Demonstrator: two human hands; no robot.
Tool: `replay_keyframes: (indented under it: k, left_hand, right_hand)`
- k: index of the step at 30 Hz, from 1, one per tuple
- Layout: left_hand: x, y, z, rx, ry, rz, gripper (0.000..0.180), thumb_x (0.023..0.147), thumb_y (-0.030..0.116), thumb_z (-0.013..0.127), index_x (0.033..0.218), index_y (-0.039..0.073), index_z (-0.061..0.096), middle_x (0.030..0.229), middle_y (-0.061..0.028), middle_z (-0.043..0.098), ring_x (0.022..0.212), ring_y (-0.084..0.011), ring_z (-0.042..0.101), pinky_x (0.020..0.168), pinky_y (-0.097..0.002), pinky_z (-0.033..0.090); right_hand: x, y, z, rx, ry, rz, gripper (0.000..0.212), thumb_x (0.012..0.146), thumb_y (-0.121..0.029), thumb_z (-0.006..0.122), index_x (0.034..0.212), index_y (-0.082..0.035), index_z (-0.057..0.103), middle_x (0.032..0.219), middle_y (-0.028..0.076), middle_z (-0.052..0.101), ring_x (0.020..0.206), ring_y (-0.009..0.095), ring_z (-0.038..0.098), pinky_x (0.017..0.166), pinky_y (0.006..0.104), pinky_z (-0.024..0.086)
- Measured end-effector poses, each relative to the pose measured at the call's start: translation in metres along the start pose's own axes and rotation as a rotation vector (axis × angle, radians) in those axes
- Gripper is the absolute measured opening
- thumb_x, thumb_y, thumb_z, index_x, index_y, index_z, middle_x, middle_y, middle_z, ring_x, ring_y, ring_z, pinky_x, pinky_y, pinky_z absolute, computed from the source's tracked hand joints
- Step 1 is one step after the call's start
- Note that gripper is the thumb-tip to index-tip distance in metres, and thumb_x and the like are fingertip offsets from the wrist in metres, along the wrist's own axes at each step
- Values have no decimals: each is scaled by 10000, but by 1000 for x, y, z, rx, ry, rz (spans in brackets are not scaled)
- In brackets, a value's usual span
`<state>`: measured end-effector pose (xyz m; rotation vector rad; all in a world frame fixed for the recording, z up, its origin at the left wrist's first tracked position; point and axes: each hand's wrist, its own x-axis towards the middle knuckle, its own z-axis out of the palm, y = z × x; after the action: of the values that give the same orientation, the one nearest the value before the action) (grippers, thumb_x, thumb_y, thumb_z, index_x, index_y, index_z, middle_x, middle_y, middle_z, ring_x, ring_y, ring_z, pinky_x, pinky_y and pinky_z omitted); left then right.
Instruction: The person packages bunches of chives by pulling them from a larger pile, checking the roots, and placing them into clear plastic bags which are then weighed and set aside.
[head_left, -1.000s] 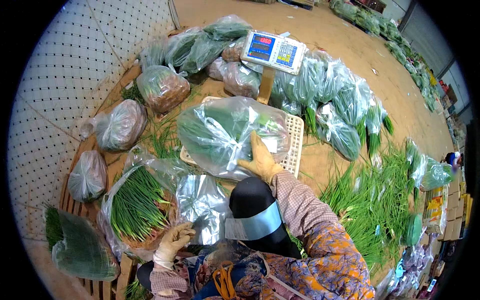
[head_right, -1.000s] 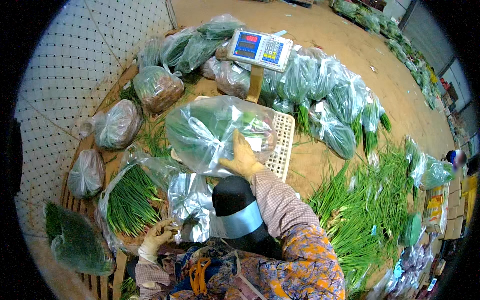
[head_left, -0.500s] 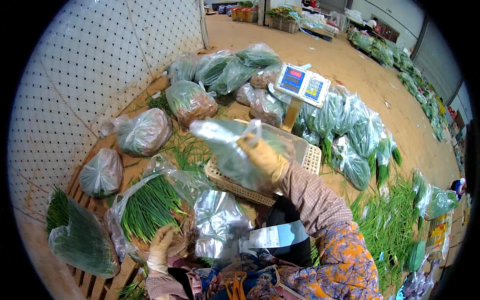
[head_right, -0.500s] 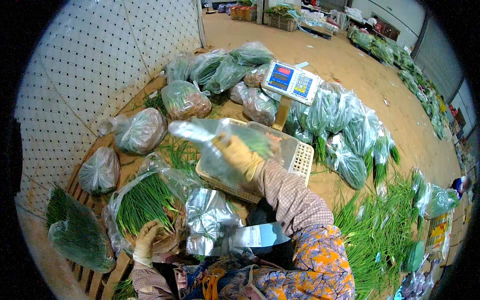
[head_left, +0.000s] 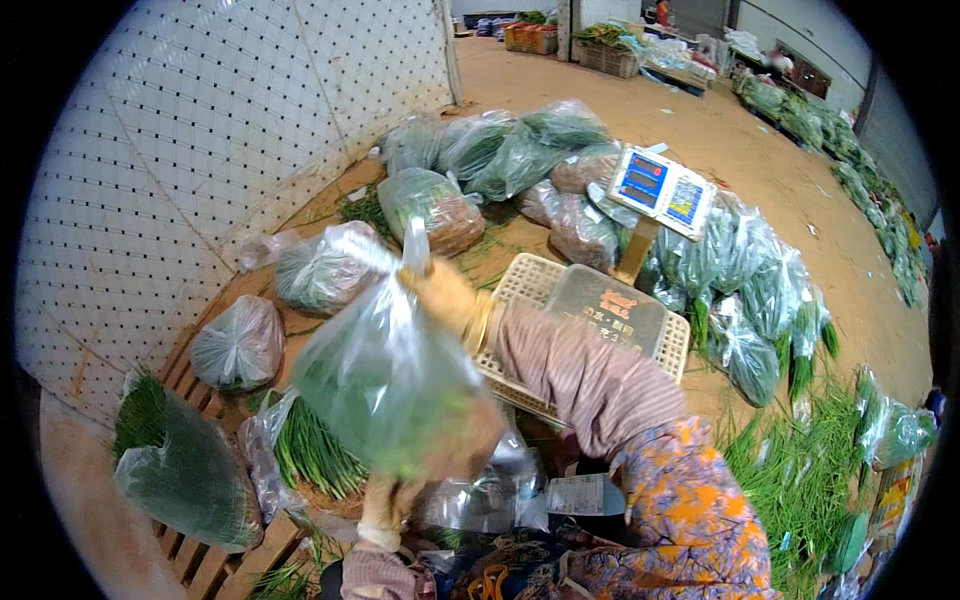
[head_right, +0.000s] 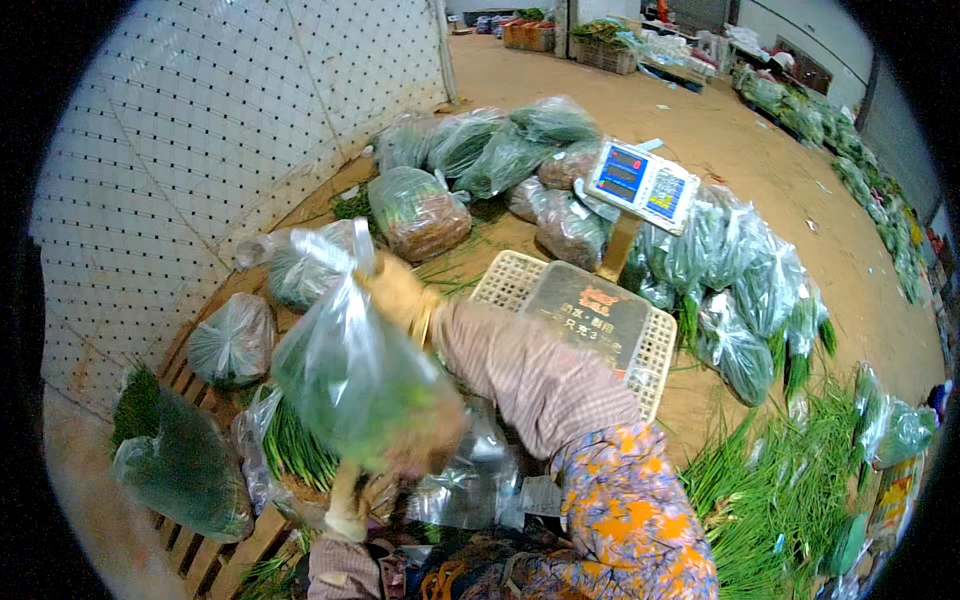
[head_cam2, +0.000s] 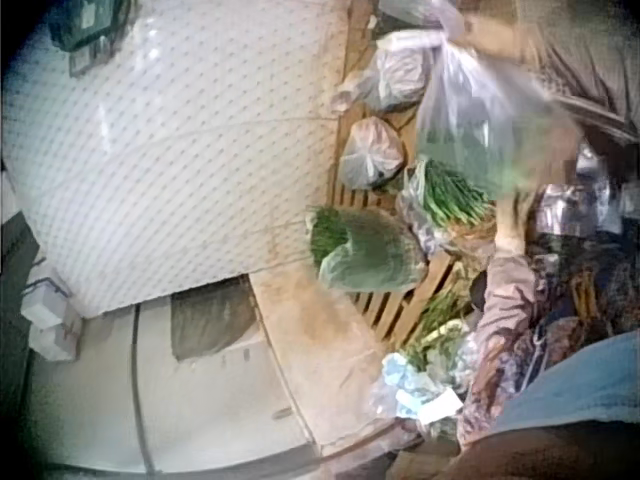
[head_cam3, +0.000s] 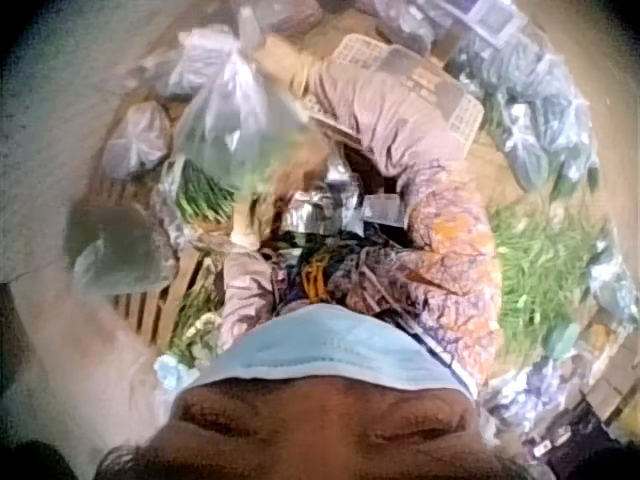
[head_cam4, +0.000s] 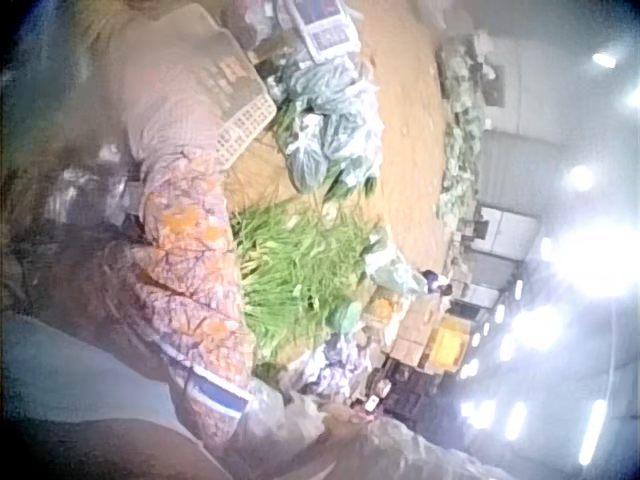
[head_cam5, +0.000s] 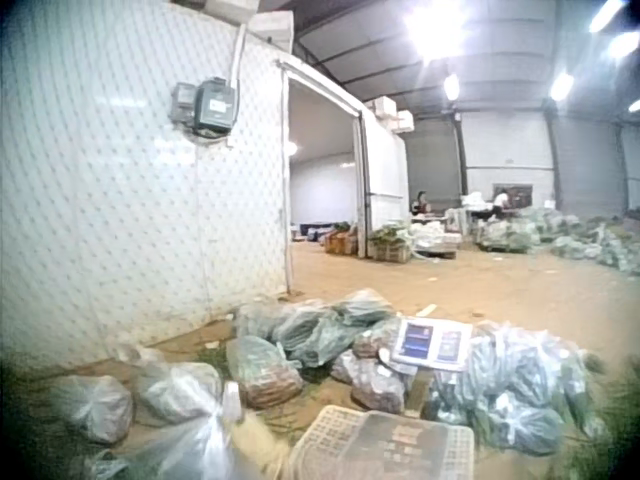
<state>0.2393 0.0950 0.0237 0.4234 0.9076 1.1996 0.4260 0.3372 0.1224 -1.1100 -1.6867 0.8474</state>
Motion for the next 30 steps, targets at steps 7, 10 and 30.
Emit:
replay_keyframes:
  k: [7,10,30]
  left_hand:
    - [34,43,60,495,-230,-27,679,835,175,564,1350,-14,165,1366,-158,285,1121,-195,439,891,-266,380]
    - [16,64,50,526,-66,-71,544,829,158,571,1288,-15,333,1283,-137,409,1095,-168,461,868,-255,388]
    - [-227,-165,-272,1137,1196,-399,259,823,253,562,940,23,549,727,-93,552,622,-188,552,558,-273,452]
  right_hand:
    - [123,-36,-228,-240,397,-249,232,861,-263,522,861,-45,601,722,48,583,673,162,515,623,324,423]
    - [134,-59,-302,-475,581,-103,296,829,-226,564,1024,-3,557,936,97,598,819,181,533,728,289,425]
    - [-146,63,46,-19,-879,299,343,842,-149,511,1143,15,499,1126,121,538,1032,201,487,887,296,382]
